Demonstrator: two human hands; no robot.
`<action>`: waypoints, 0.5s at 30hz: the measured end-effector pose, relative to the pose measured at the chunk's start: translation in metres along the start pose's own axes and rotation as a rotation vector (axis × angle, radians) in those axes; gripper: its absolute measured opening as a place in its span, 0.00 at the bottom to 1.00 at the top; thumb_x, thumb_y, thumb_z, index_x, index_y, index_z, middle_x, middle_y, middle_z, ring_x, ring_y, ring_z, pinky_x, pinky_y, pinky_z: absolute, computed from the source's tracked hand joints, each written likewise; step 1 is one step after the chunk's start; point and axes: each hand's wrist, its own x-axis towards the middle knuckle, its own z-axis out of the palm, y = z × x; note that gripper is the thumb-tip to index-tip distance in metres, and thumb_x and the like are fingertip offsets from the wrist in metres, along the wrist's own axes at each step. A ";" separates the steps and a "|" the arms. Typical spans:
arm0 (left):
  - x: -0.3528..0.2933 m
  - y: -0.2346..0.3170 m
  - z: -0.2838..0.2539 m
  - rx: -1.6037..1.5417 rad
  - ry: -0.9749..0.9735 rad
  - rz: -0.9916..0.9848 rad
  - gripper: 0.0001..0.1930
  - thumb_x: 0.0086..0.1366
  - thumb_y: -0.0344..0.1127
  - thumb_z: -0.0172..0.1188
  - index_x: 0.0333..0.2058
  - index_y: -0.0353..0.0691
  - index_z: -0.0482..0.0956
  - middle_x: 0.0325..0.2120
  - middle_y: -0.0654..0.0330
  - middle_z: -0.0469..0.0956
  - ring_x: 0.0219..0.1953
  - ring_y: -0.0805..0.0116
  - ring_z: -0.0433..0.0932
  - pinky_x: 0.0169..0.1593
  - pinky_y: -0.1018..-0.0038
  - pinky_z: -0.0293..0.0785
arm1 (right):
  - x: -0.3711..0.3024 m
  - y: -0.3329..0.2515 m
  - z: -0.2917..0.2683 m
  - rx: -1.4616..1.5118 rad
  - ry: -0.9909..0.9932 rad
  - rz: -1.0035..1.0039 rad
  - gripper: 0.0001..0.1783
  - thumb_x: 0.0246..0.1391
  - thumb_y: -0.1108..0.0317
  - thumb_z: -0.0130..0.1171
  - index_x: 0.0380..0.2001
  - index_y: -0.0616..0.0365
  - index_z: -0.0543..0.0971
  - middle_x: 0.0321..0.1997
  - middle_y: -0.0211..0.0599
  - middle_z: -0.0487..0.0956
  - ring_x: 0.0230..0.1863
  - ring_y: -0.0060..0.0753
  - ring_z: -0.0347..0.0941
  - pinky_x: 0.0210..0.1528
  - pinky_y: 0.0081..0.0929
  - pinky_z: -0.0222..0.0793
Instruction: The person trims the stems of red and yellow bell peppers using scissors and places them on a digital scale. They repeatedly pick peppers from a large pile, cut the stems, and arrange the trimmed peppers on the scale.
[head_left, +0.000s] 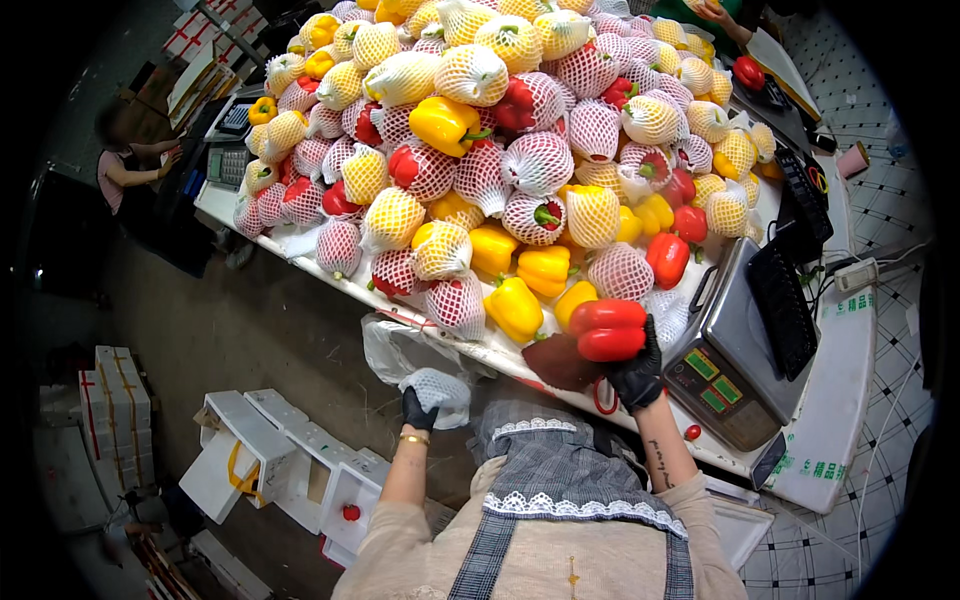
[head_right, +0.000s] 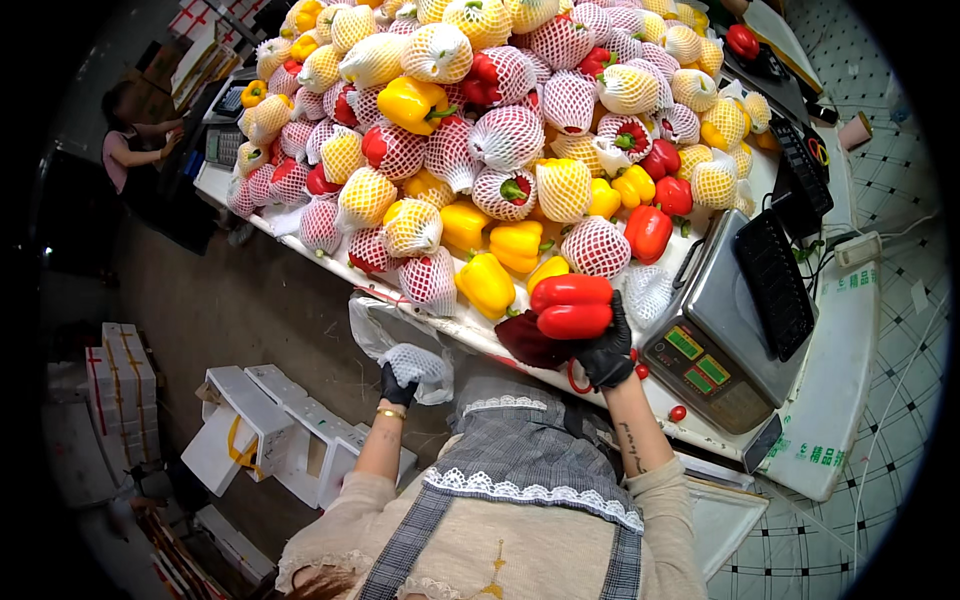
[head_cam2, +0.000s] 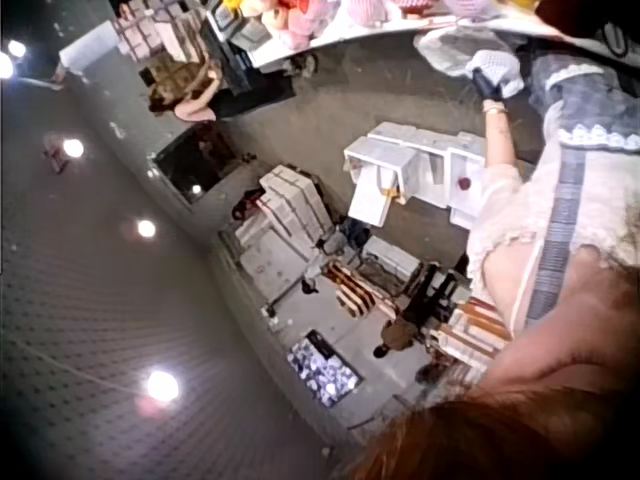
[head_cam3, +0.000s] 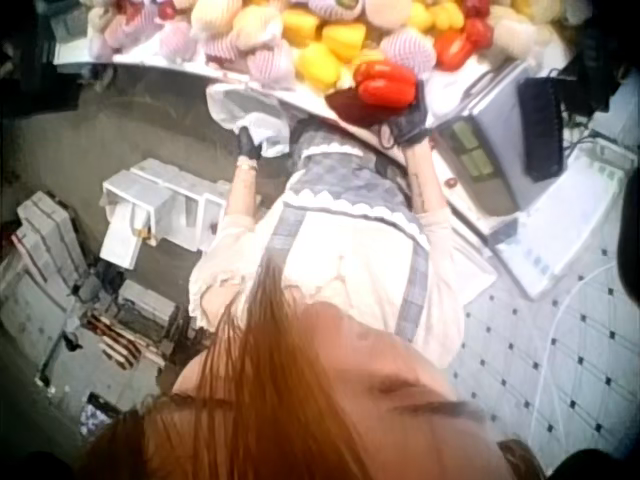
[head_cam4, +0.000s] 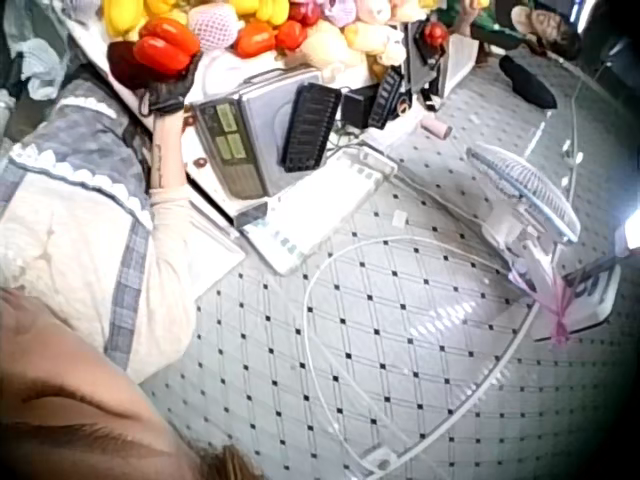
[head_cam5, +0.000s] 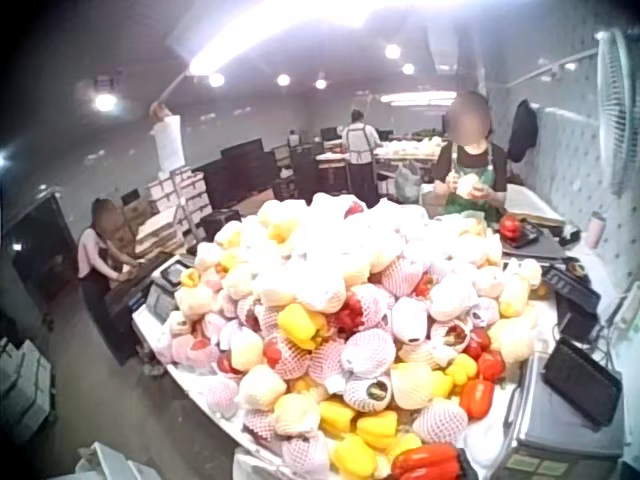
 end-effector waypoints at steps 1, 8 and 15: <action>0.010 -0.020 -0.010 0.040 -0.050 -0.032 0.20 0.55 0.44 0.49 0.43 0.37 0.71 0.39 0.54 0.75 0.44 0.59 0.72 0.52 0.65 0.66 | -0.006 -0.007 -0.007 -0.095 0.064 -0.042 0.31 0.54 0.47 0.44 0.54 0.57 0.61 0.57 0.47 0.63 0.57 0.49 0.60 0.60 0.50 0.51; 0.137 -0.024 -0.107 -0.748 0.340 -0.184 0.29 0.59 0.50 0.31 0.53 0.40 0.65 0.53 0.53 0.63 0.56 0.52 0.60 0.59 0.58 0.54 | -0.040 -0.008 -0.008 -0.300 0.169 -0.218 0.30 0.52 0.49 0.47 0.53 0.56 0.62 0.55 0.47 0.65 0.56 0.49 0.61 0.57 0.53 0.55; 0.176 -0.013 -0.060 0.976 0.376 -0.284 0.30 0.58 0.55 0.39 0.53 0.41 0.64 0.47 0.52 0.68 0.46 0.53 0.67 0.46 0.57 0.67 | -0.070 -0.004 -0.022 -0.125 0.260 -0.401 0.25 0.53 0.56 0.50 0.50 0.59 0.65 0.52 0.47 0.68 0.52 0.48 0.65 0.54 0.51 0.60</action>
